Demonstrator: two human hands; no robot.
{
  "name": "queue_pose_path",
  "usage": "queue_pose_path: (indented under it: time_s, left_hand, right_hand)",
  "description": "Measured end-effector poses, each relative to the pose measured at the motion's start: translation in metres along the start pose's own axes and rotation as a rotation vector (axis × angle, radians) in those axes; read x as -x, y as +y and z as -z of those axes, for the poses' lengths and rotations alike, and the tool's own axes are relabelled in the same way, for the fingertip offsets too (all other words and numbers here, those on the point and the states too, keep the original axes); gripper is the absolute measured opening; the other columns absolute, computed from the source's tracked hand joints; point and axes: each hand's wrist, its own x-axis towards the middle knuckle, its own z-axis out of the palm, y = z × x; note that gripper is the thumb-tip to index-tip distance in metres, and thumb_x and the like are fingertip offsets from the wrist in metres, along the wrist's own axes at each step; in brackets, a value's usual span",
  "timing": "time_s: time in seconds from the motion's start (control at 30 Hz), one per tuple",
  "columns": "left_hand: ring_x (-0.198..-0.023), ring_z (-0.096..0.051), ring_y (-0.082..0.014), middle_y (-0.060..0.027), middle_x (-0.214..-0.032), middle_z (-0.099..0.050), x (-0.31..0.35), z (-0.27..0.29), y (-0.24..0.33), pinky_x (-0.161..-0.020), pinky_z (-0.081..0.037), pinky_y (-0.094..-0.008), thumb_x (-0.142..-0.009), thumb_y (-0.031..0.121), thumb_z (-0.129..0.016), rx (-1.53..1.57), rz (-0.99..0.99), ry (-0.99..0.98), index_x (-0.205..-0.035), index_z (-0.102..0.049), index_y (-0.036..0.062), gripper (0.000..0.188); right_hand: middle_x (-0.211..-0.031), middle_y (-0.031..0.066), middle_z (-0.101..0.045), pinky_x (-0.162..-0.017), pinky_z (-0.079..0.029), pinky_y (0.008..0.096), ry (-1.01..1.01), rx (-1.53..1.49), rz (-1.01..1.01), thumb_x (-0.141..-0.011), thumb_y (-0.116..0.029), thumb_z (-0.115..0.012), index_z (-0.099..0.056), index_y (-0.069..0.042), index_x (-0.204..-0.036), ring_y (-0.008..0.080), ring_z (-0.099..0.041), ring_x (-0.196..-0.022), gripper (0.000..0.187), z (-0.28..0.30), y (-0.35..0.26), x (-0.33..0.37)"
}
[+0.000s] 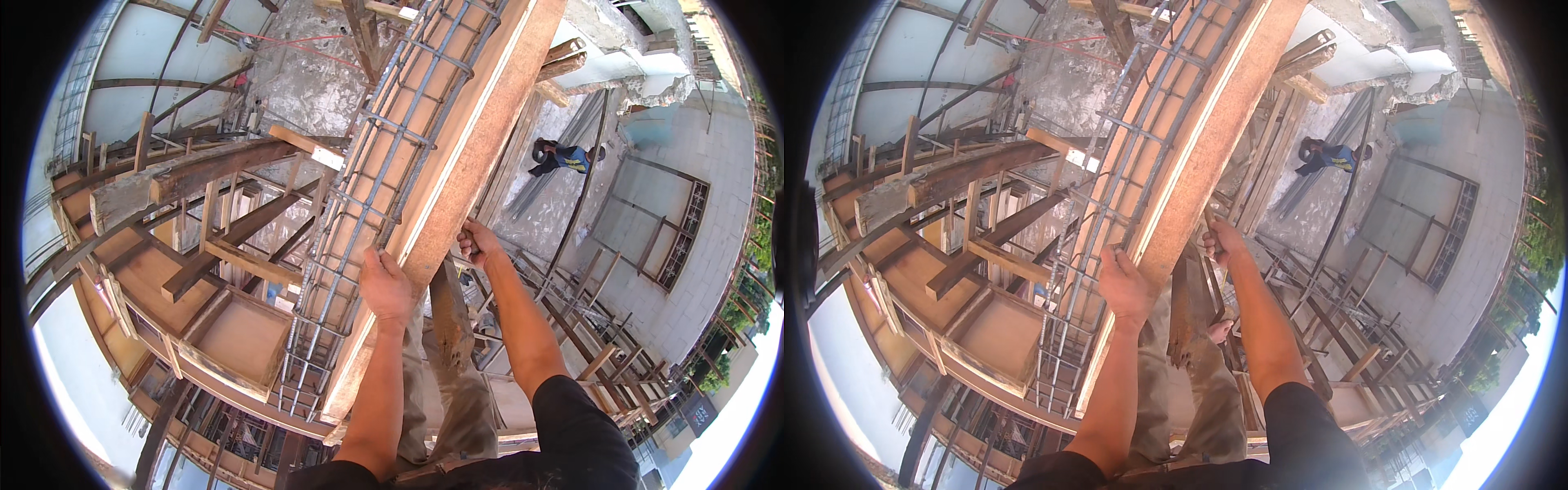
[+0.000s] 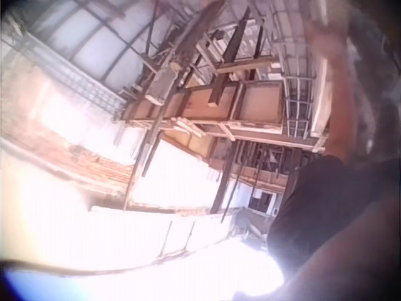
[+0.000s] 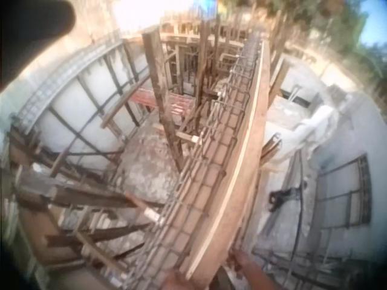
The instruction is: The person secures wooden boards to a concrete and rebar beam structure by picking nails from a bucket and driving them into the wood with a hammer.
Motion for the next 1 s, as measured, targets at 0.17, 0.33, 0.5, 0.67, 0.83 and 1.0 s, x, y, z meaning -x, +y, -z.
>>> queue_pose_path:
  time_s: [0.17,0.33,0.5,0.67,0.83,1.0]
  left_hand:
    - [-0.09,-0.062,-0.0345,-0.0216,-0.096,-0.064,0.001,0.01,-0.016,-0.078,-0.047,-0.0426,-0.103,0.014,-0.047,0.306,-0.088,0.021,-0.114,-0.058,-0.0027,0.023]
    - [-0.104,-0.058,-0.0249,-0.0153,-0.108,-0.064,0.085,0.091,-0.051,-0.091,-0.047,-0.0368,-0.101,0.006,-0.05,0.207,-0.127,0.023,-0.111,-0.064,-0.0008,0.019]
    - [-0.086,-0.068,-0.0215,-0.0123,-0.103,-0.069,0.214,0.098,-0.041,-0.07,-0.053,-0.032,-0.101,0.006,-0.056,0.233,-0.202,-0.813,-0.111,-0.067,0.0006,0.017]
    - [-0.072,-0.065,-0.0124,-0.0094,-0.092,-0.069,0.205,-0.072,-0.015,-0.059,-0.054,-0.0249,-0.102,0.012,-0.053,0.715,0.486,-0.97,-0.127,-0.055,-0.0013,0.028]
    - [-0.078,-0.063,-0.0139,-0.0067,-0.095,-0.066,0.127,-0.23,-0.018,-0.066,-0.059,-0.0287,-0.099,0.01,-0.055,1.07,0.52,-0.553,-0.117,-0.055,0.0013,0.02]
    - [-0.078,-0.061,-0.0148,-0.0026,-0.088,-0.061,0.05,-0.301,-0.026,-0.069,-0.056,-0.031,-0.098,0.014,-0.062,1.052,0.477,-0.296,-0.11,-0.059,0.0064,0.014]
  right_hand:
    - [-0.076,0.0061,-0.055,-0.041,-0.041,0.0293,0.105,0.077,0.118,-0.1,-0.024,-0.055,-0.055,-0.01,-0.12,0.0136,-0.051,-0.054,0.024,0.034,0.02,0.053]
    - [-0.074,0.0026,-0.056,-0.042,-0.043,0.0271,0.215,0.057,0.364,-0.099,-0.026,-0.06,-0.054,-0.008,-0.117,0.0112,-0.051,-0.05,0.026,0.105,0.093,0.145]
    - [-0.067,0.0027,-0.053,-0.041,-0.041,0.0284,0.387,0.116,0.619,-0.094,-0.014,-0.058,-0.056,-0.002,-0.111,0.0104,-0.051,-0.05,0.021,0.154,0.184,0.194]
    - [-0.063,0.0008,-0.049,-0.037,-0.038,0.0264,0.418,0.033,0.339,-0.093,-0.013,-0.061,-0.055,-0.006,-0.099,0.0096,-0.044,-0.042,0.011,0.199,0.206,0.177]
    - [-0.064,0.002,-0.048,-0.037,-0.037,0.0277,0.367,-0.057,0.439,-0.093,-0.013,-0.061,-0.054,-0.003,-0.102,0.0103,-0.044,-0.042,0.015,0.193,0.202,0.159]
    - [-0.064,0.0015,-0.048,-0.039,-0.036,0.0267,0.339,-0.04,0.469,-0.092,-0.01,-0.061,-0.054,-0.003,-0.104,0.0098,-0.044,-0.044,0.015,0.195,0.198,0.146]
